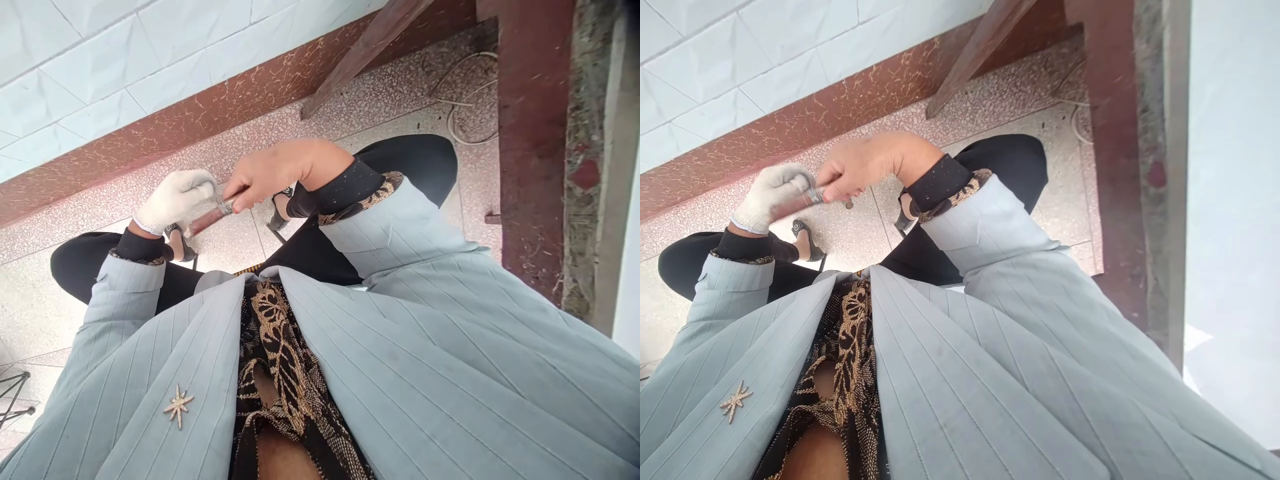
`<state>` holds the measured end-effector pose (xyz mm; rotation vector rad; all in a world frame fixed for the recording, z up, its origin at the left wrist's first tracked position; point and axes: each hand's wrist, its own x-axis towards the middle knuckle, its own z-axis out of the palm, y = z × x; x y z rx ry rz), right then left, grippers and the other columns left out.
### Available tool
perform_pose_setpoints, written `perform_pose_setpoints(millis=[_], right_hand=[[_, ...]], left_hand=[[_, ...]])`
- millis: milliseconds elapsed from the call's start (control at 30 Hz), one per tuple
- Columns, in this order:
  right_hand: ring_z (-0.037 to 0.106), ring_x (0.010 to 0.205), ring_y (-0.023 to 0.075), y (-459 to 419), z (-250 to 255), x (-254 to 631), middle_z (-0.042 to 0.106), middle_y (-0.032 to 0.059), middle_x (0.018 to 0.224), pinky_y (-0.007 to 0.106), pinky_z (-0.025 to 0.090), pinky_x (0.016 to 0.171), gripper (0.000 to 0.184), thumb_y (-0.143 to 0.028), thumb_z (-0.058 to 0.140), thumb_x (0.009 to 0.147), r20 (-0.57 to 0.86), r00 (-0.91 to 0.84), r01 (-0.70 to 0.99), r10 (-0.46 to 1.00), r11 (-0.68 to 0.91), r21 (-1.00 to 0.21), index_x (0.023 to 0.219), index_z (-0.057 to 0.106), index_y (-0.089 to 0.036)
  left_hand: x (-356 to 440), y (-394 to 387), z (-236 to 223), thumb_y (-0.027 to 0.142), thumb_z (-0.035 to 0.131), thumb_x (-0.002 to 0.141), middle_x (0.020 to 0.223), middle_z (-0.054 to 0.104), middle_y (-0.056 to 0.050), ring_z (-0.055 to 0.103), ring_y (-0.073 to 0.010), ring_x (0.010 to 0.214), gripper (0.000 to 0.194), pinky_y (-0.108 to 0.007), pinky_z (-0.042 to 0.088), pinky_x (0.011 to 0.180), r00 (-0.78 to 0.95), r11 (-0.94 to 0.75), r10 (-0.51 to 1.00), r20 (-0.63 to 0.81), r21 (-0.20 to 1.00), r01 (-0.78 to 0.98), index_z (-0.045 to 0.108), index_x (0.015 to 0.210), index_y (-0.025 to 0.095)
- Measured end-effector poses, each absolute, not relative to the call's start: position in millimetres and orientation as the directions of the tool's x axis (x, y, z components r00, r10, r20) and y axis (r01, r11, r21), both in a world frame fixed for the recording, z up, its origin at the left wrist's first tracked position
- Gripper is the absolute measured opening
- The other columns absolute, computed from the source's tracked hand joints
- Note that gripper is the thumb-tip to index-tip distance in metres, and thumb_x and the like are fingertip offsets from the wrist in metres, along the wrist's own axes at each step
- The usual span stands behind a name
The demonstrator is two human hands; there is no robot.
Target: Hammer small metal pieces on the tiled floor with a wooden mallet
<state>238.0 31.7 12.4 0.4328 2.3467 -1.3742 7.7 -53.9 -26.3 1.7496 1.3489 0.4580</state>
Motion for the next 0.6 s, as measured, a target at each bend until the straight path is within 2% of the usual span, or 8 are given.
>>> perform_pose_setpoints(millis=[33, 100, 167, 233, 333, 400, 500, 600], right_hand=[[0.045, 0.059, 0.0065, 35, 17, 242, 0.054, -0.0035, 0.066, 0.023, 0.033, 0.065, 0.025, -0.014, 0.064, 0.108, -0.365, -0.923, 0.384, 0.126, 0.39, -0.837, 0.083, 0.064, -0.011], [0.044, 0.056, 0.0056, 41, 22, 247, 0.054, -0.004, 0.067, 0.021, 0.033, 0.06, 0.025, -0.012, 0.059, 0.109, -0.169, -0.896, 0.281, 0.411, 0.228, -0.932, 0.084, 0.061, -0.012], [0.044, 0.055, 0.0063, 47, 23, 248, 0.054, -0.0028, 0.068, 0.022, 0.033, 0.057, 0.026, -0.009, 0.057, 0.107, -0.114, -0.719, 0.287, 0.686, 0.143, -0.947, 0.082, 0.058, -0.012], [0.046, 0.06, 0.0081, 49, 20, 244, 0.055, -0.0001, 0.07, 0.024, 0.033, 0.06, 0.024, -0.011, 0.059, 0.105, -0.146, -0.6, 0.428, 0.787, 0.162, -0.889, 0.081, 0.059, -0.012], [0.041, 0.071, 0.0114, 46, 11, 234, 0.062, 0.0065, 0.084, 0.029, 0.026, 0.068, 0.022, -0.02, 0.06, 0.108, -0.252, -0.66, 0.681, 0.708, 0.422, -0.598, 0.092, 0.068, -0.007], [0.035, 0.071, 0.0117, 42, 5, 228, 0.064, 0.0071, 0.085, 0.031, 0.02, 0.069, 0.02, -0.018, 0.062, 0.106, -0.354, -0.722, 0.69, 0.595, 0.576, -0.439, 0.094, 0.072, -0.005], [0.037, 0.066, 0.0099, 40, 3, 227, 0.057, 0.0001, 0.067, 0.03, 0.021, 0.068, 0.017, -0.012, 0.072, 0.101, -0.535, -0.767, 0.617, 0.354, 0.637, -0.463, 0.085, 0.073, -0.007], [0.043, 0.06, 0.0069, 44, 10, 236, 0.053, -0.0045, 0.059, 0.024, 0.029, 0.065, 0.024, -0.012, 0.068, 0.104, -0.525, -0.844, 0.486, 0.107, 0.566, -0.666, 0.08, 0.069, -0.009]], left_hand=[[6, -54, -27, 0.035, 0.059, 0.094, 0.077, 0.065, -0.002, 0.058, -0.0167, 0.073, 0.021, -0.032, 0.045, 0.071, 0.298, -0.03, 0.941, -0.16, 0.837, 0.547, 0.071, 0.086, 0.02], [5, -53, -27, 0.035, 0.058, 0.097, 0.071, 0.06, -0.001, 0.052, -0.015, 0.065, 0.022, -0.032, 0.041, 0.065, 0.211, 0.012, 0.97, -0.119, 0.894, 0.448, 0.067, 0.084, 0.021], [6, -53, -25, 0.033, 0.055, 0.098, 0.067, 0.055, 0.0, 0.045, -0.014, 0.059, 0.022, -0.031, 0.039, 0.061, 0.229, 0.053, 0.96, -0.161, 0.908, 0.416, 0.064, 0.081, 0.022], [10, -53, -21, 0.03, 0.055, 0.097, 0.066, 0.053, 0.0, 0.046, -0.014, 0.058, 0.02, -0.03, 0.039, 0.059, 0.333, 0.063, 0.913, -0.237, 0.887, 0.458, 0.066, 0.083, 0.022], [16, -52, -11, 0.027, 0.055, 0.094, 0.066, 0.054, 0.0, 0.049, -0.0141, 0.06, 0.019, -0.03, 0.041, 0.061, 0.417, 0.027, 0.853, -0.313, 0.824, 0.565, 0.069, 0.083, 0.021], [19, -51, -6, 0.026, 0.055, 0.092, 0.069, 0.058, 0.0, 0.052, -0.0143, 0.064, 0.02, -0.031, 0.042, 0.064, 0.394, -0.01, 0.867, -0.305, 0.78, 0.625, 0.067, 0.078, 0.02], [16, -47, -5, 0.025, 0.056, 0.09, 0.072, 0.06, -0.001, 0.054, -0.0153, 0.069, 0.02, -0.032, 0.042, 0.068, 0.35, -0.041, 0.894, -0.281, 0.726, 0.686, 0.063, 0.072, 0.02], [9, -43, -12, 0.025, 0.058, 0.091, 0.072, 0.059, 0.0, 0.053, -0.0155, 0.07, 0.018, -0.032, 0.042, 0.069, 0.332, -0.046, 0.912, -0.241, 0.744, 0.667, 0.064, 0.075, 0.02]])
